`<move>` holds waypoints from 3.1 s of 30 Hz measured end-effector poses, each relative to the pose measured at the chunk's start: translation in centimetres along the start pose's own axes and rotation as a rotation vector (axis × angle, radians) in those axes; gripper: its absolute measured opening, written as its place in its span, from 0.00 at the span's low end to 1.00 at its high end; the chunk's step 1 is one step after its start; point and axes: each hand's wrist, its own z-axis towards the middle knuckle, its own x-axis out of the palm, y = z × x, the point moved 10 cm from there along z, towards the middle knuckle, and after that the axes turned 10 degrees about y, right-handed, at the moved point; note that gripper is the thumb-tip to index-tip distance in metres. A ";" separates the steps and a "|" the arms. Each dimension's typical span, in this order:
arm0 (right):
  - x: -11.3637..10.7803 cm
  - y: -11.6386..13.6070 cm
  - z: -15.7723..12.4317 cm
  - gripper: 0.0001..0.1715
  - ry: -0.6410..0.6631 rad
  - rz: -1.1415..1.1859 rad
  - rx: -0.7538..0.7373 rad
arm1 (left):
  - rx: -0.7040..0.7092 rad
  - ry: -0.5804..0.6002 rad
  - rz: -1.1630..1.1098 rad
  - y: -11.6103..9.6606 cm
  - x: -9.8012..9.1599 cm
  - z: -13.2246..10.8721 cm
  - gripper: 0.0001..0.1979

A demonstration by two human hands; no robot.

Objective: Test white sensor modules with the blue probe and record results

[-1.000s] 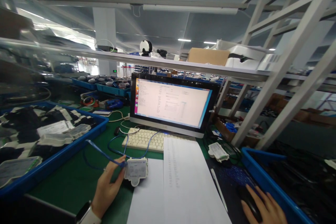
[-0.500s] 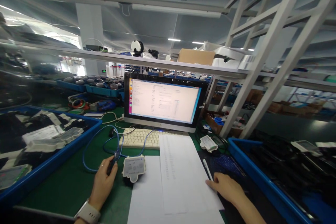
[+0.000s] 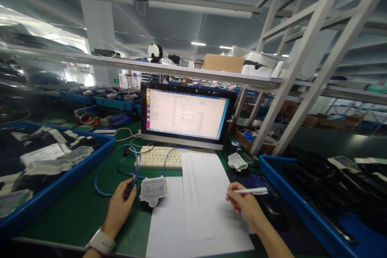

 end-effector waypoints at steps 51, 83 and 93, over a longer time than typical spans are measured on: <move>10.1 -1.0 -0.4 0.13 -0.022 -0.323 -0.162 | 0.555 0.659 0.659 -11.9 18.2 -14.4 0.28; 9.6 -1.0 -0.6 0.13 -0.078 -0.382 -0.152 | 0.611 0.545 0.759 -12.6 17.8 -14.3 0.21; 9.4 -0.6 -0.7 0.13 -0.104 -0.397 -0.159 | 0.617 0.520 0.757 -12.7 17.5 -14.2 0.21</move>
